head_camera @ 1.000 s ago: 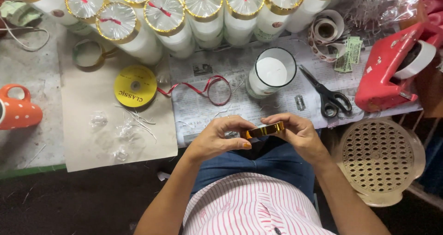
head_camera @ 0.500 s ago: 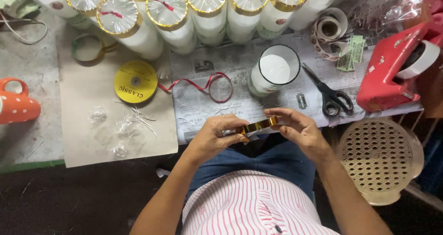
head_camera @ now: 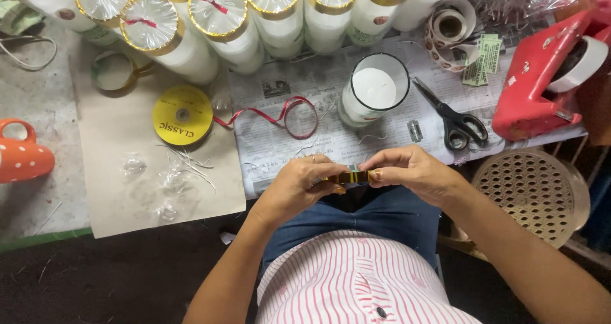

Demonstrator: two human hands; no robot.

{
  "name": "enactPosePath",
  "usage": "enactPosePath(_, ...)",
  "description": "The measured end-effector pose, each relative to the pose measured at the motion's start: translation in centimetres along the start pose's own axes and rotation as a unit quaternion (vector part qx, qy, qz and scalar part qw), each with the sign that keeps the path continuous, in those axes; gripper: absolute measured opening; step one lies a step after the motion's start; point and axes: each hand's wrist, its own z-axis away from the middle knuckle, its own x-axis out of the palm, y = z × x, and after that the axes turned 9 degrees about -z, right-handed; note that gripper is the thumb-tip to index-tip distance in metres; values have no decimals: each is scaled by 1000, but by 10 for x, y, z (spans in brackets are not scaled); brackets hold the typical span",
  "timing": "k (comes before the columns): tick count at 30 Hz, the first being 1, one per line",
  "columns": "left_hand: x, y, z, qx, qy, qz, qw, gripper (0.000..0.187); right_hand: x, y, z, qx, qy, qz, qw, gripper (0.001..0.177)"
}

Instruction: Applying decorative lids and labels to candle jars and using scissors to trim materials.

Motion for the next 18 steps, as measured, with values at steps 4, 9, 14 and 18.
enactPosePath(4, 1, -3, -1, 18, 2, -21, 1000, 27, 4, -2, -1, 9, 16, -17, 1000, 22)
enactPosePath(9, 1, 3, -1, 17, -4, -32, 999, 27, 2, 3, -4, 13, 23, -11, 1000, 21)
enactPosePath(14, 4, 0, 1, 17, 6, -35, 999, 27, 2, 4, -5, 18, 22, -9, 1000, 20)
enactPosePath(18, 12, -2, 1, 20, 11, 15, 1000, 28, 2, 0, -6, 16, 25, -23, 999, 19)
